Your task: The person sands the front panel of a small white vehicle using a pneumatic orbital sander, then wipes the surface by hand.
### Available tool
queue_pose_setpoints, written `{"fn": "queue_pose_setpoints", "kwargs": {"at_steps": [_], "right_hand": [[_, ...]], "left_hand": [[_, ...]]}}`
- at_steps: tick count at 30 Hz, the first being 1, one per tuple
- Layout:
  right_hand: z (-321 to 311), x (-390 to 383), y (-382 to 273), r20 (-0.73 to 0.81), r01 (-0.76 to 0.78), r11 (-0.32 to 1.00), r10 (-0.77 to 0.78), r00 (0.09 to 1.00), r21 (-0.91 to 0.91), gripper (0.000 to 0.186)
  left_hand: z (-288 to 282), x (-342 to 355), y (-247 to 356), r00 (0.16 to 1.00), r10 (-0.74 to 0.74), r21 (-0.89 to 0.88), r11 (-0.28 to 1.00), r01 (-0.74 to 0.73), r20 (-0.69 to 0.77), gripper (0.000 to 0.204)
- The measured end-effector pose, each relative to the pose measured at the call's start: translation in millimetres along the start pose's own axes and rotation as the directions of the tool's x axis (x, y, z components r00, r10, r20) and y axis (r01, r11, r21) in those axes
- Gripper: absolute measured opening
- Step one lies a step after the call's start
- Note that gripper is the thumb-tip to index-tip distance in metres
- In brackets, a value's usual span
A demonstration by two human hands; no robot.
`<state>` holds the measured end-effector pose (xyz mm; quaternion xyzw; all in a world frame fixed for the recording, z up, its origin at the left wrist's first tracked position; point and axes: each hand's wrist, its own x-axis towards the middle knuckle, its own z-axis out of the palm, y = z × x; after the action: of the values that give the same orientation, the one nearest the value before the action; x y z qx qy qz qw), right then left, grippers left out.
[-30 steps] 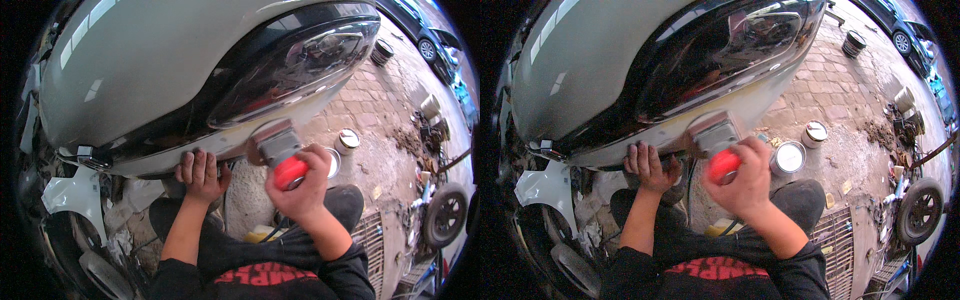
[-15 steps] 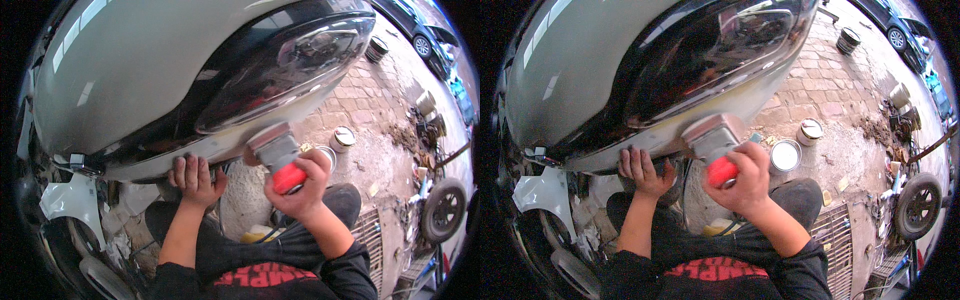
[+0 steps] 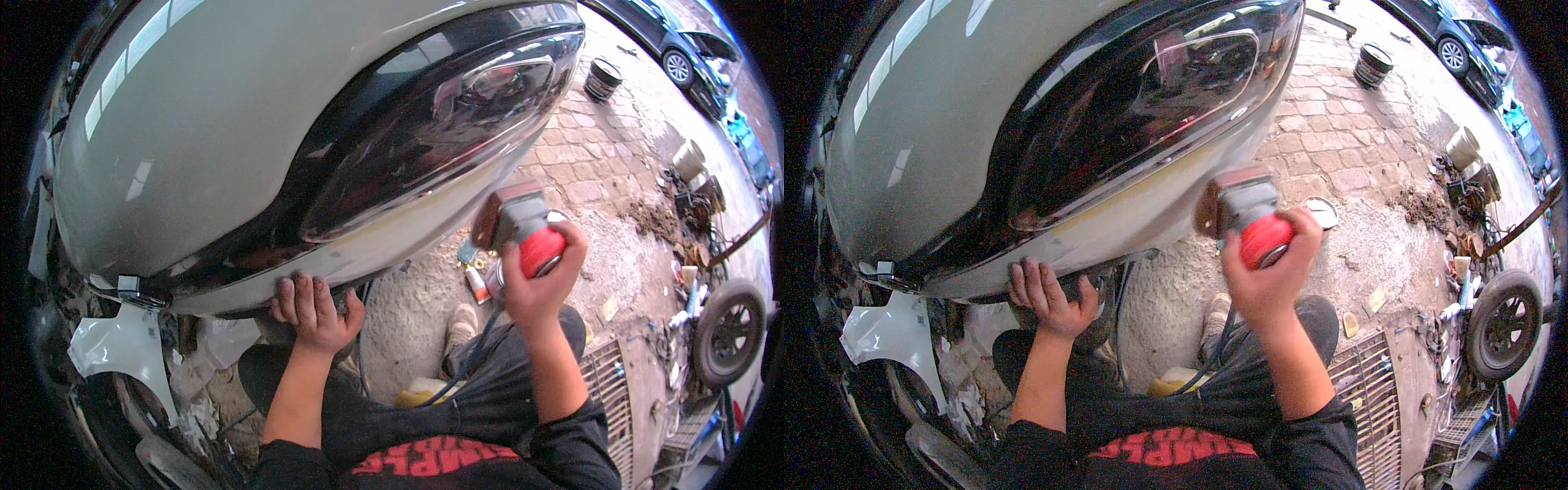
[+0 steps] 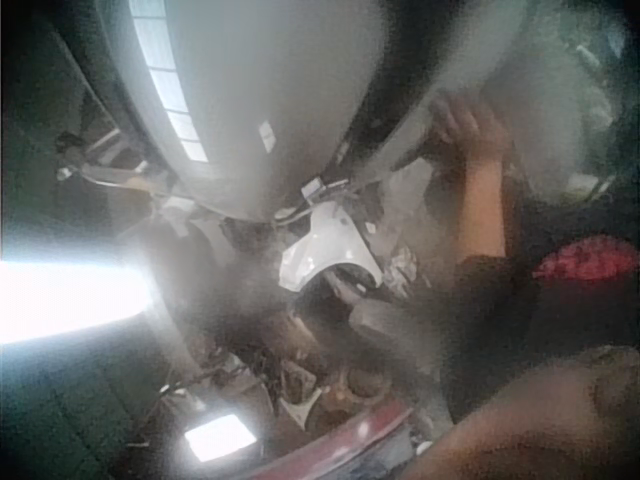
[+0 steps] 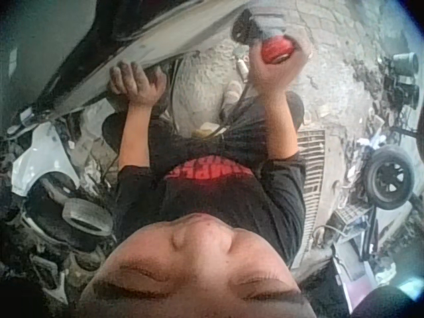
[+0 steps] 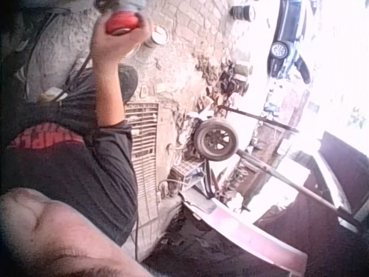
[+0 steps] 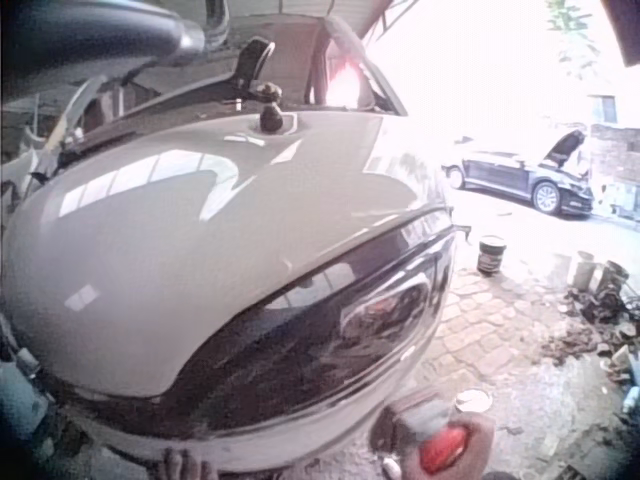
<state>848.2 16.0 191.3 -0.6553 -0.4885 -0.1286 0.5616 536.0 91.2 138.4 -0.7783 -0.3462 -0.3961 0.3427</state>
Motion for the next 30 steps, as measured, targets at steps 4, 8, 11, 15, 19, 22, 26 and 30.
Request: {"fn": "queue_pose_setpoints", "kwargs": {"at_steps": [4,8,11,15,19,22,26,30], "right_hand": [[3,-10,-34,0.108,0.159,0.976,-0.176,0.978,0.152,0.068],[11,-2,-19,0.095,0.104,0.987,-0.116,0.989,0.124,0.065],[3,11,15,-0.015,-0.142,0.99,0.142,0.99,-0.016,0.063],[-8,18,49,-0.073,-0.326,0.942,0.332,0.94,0.082,0.067],[8,-29,85,0.081,-0.262,0.963,0.267,0.96,-0.065,0.067],[19,-49,98,0.253,-0.387,0.909,0.342,0.905,0.153,0.071],[7,-41,134,0.145,-0.128,0.99,0.137,0.98,-0.064,0.072],[13,-53,124,0.219,-0.132,0.991,0.132,0.967,-0.014,0.073]], "left_hand": [[-1,-3,-2,1.0,0.004,0.026,1.0,-0.004,0.006,0.073],[-3,-4,-1,0.999,0.027,0.043,0.999,-0.028,0.033,0.074],[2,3,7,0.999,0.023,0.021,0.999,-0.024,0.033,0.075],[6,10,17,0.999,-0.026,0.005,1.0,0.026,0.045,0.081],[5,4,22,0.988,-0.036,-0.014,0.999,0.038,0.148,0.075],[17,57,49,0.95,-0.008,-0.402,0.905,0.14,0.312,0.066],[57,118,114,0.987,0.08,-0.485,0.874,0.0,0.143,0.065],[39,94,101,0.989,0.15,0.062,0.987,-0.149,-0.006,0.061]]}}
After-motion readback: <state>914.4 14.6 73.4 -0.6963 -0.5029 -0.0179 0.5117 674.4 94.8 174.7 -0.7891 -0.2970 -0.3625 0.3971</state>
